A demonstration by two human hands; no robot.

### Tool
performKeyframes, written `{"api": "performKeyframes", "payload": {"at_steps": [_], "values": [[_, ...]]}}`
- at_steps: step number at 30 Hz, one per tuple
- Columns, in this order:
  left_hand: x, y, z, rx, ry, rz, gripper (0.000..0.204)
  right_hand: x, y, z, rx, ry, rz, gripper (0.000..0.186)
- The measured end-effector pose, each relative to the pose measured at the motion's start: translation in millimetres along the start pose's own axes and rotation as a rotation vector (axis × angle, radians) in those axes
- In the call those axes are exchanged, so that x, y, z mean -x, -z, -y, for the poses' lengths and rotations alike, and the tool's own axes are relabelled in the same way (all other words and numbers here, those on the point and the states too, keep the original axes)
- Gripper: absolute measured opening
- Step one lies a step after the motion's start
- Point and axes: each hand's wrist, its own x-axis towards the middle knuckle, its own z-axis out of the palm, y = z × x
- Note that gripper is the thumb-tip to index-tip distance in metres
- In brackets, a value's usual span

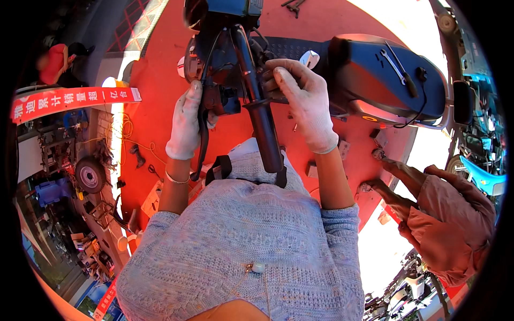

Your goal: The person repairs a scooter's handlebar assembly in a workshop. They connect electrical wires, secure components with a hammer and pliers, and adjust the handlebar controls.

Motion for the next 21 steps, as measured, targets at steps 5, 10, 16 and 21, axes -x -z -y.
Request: {"api": "performKeyframes", "payload": {"at_steps": [5,10,16,21], "values": [[-4.5,9.7,9.3,0.096,0.011,0.105,0.043,-14.9,-12.0,14.2,0.032,-0.067,0.022,0.034],[-17.9,15.5,36.3,0.132,-0.096,0.116,0.039,-18.7,-26.4,28.5,0.37,-0.122,-0.01,0.039],[-18.3,9.3,39.5,0.296,-0.148,0.131,0.029,-8.7,-29.9,32.7,0.849,0.154,0.131,0.028],[-22.4,9.4,49.1,0.3,-0.232,0.13,0.027,-2.5,-31.4,37.2,1.008,0.056,0.044,0.049]]}}
